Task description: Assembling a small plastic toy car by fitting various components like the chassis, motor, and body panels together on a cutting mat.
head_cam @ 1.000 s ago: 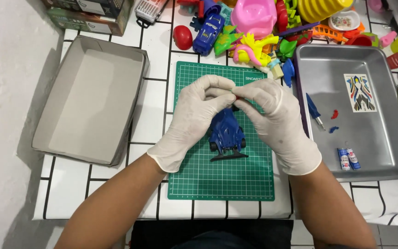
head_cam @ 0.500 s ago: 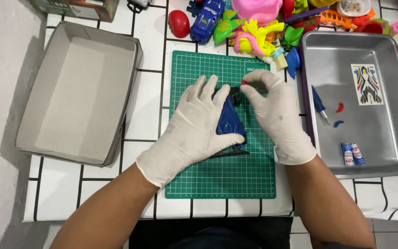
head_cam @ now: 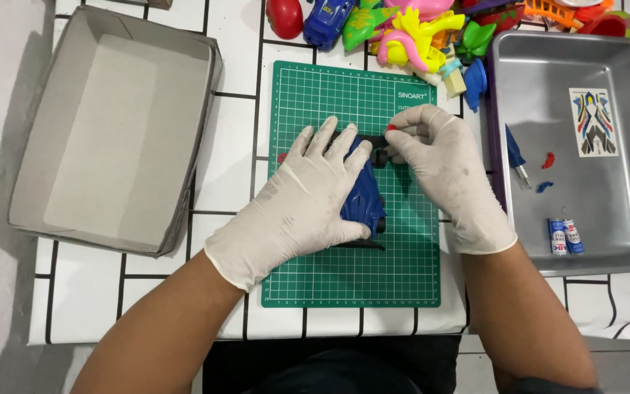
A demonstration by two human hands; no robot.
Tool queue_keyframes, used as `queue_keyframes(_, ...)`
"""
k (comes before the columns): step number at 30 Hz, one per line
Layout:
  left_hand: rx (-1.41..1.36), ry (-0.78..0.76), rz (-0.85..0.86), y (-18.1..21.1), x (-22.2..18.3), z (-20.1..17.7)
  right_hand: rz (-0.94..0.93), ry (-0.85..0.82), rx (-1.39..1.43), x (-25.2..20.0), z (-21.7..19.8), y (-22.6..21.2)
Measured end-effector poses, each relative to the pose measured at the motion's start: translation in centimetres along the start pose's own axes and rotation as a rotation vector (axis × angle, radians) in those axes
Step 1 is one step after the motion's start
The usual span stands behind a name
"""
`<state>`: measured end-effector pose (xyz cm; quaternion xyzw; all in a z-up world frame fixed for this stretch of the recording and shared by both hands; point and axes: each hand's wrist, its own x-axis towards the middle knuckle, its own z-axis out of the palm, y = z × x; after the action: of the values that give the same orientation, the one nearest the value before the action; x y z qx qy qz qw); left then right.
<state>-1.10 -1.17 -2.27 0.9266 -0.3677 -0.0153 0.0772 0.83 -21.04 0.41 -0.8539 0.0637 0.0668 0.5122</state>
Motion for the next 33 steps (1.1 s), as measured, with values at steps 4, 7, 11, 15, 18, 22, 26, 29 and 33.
queue_keyframes(4,-0.038,0.041,0.035,-0.2,-0.2,0.0,-0.022,0.050,-0.004,-0.7,-0.4,-0.2)
queue_keyframes(7,0.029,0.022,0.034,-0.2,-0.3,-0.1,-0.039,0.110,-0.176,-0.9,-0.7,-0.2)
queue_keyframes(11,0.003,0.027,0.043,-0.4,-0.3,-0.1,-0.096,0.048,-0.214,-0.9,-0.5,-0.4)
queue_keyframes(15,-0.021,-0.012,0.028,-0.4,-0.2,0.0,-0.147,0.045,-0.236,-0.9,-0.3,-0.3)
queue_keyframes(18,-0.010,-0.014,0.031,-0.3,-0.1,0.0,-0.185,0.044,-0.263,-0.6,-0.3,0.4)
queue_keyframes(22,-0.048,-0.028,0.037,-0.4,-0.2,-0.2,-0.223,0.035,-0.280,-0.3,-0.2,1.0)
queue_keyframes(26,-0.049,-0.020,0.034,-0.3,-0.2,-0.4,-0.237,0.038,-0.317,-0.1,-0.2,1.4)
queue_keyframes(29,-0.055,-0.021,0.034,-0.3,-0.2,-0.5,-0.212,0.021,-0.325,-0.4,-0.3,0.8)
queue_keyframes(33,-0.086,-0.044,0.026,-0.4,0.0,-0.3,0.022,0.004,-0.368,-1.8,-1.1,-1.3)
